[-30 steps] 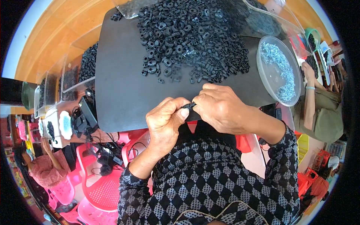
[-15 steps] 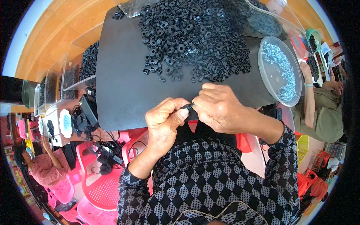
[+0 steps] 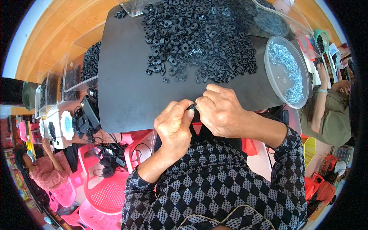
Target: Manually assembling small black plastic components by inserting metallic grommets/rings into them.
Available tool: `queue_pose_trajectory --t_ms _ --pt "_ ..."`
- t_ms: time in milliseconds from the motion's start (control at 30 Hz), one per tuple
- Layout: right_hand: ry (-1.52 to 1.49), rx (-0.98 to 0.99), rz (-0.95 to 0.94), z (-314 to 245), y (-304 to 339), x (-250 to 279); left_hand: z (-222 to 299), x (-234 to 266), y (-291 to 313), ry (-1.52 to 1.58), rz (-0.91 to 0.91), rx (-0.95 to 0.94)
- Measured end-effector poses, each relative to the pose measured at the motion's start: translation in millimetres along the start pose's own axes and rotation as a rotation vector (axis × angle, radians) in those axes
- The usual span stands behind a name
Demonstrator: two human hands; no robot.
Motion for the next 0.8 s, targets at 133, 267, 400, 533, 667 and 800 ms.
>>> queue_pose_trajectory --t_ms 133,267,400,533,667,800 --pt "-0.076 -0.090 -0.032 8 5 -5 -14 -3 1 0.117 -0.015 0.100" --pt "-0.138 -0.122 -0.076 11 3 -4 -30 -6 -1 0.301 -0.110 0.371" --pt "-0.048 -0.144 -0.077 7 1 1 -34 -9 -4 0.427 -0.135 0.435" --pt "0.069 -0.115 -0.050 5 -2 4 -34 -15 -6 0.620 -0.160 0.518" --pt "0.140 -0.077 -0.010 3 -4 10 -34 -27 -4 0.822 -0.173 0.592" --pt "0.237 -0.033 0.008 -1 -5 14 -34 -25 -3 0.862 -0.153 0.617"
Point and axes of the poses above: each hand's wrist, its own y-axis away from the middle knuckle, its own x-axis out of the back of the hand, z = x × y, the point moved 10 cm from there along -y, towards the middle knuckle, and after that the axes turned 12 degrees about x, right-handed, at the moved point
